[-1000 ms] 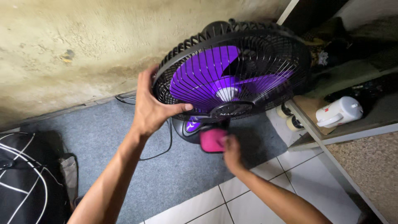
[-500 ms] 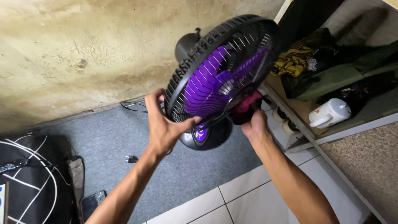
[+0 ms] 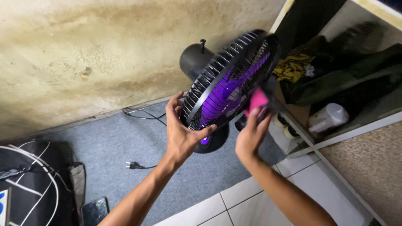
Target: The person wipes the front grill of a standing fan with a grey cloth. They then reattach the grill to the fan, aligning it with the purple blades and securing it in place. Finally, they wipe the fan's base and neck with the cloth.
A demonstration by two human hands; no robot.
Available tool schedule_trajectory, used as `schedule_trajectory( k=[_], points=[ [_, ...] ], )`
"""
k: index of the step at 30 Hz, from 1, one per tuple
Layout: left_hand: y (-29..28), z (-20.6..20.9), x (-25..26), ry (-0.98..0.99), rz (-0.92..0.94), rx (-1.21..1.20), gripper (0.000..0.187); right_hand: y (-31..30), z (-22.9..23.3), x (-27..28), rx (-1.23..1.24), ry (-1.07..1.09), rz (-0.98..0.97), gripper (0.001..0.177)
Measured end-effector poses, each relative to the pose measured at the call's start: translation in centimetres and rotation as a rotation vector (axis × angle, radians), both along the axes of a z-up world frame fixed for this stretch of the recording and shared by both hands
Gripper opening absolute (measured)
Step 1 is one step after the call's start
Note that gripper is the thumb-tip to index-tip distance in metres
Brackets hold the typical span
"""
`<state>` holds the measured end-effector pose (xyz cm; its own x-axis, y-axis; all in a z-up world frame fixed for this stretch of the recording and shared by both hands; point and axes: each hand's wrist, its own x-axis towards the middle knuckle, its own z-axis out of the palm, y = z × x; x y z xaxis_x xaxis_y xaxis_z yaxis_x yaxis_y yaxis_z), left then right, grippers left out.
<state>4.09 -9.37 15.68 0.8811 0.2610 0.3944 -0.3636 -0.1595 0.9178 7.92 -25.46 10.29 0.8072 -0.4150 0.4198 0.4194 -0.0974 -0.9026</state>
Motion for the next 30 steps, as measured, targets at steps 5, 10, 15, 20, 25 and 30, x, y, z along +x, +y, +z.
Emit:
schedule_trajectory(
  k=[5, 10, 15, 20, 25, 30],
  points=[
    [0.1, -0.7, 0.5, -0.123, -0.123, -0.123, 0.084, 0.1, 1.1, -1.7, -1.107, -0.667, 0.224, 0.017],
    [0.9, -0.5, 0.6, -0.024, -0.081, -0.026, 0.081, -0.6, 4.4, 2.0, -0.974, -0.647, 0.025, 0.027],
    [1.2, 0.5, 0.3, -0.003, -0.097, 0.051, 0.086, 0.2, 7.7, 0.9, -1.094, -0.59, -0.079, 0.051],
    [1.6, 0.5, 0.0, 0.008, -0.085, 0.075, 0.087, 0.7, 8.9, 0.8, -1.233, -0.727, -0.081, 0.059],
    [1.0, 0.4, 0.2, -0.015, -0.075, 0.085, 0.086, -2.0, 12.6, 3.0, -0.937, -0.501, 0.061, 0.052],
    [0.9, -0.1, 0.4, 0.021, -0.112, 0.053, 0.086, -1.0, 12.3, 1.8, -1.081, -0.452, -0.157, 0.04]
  ],
)
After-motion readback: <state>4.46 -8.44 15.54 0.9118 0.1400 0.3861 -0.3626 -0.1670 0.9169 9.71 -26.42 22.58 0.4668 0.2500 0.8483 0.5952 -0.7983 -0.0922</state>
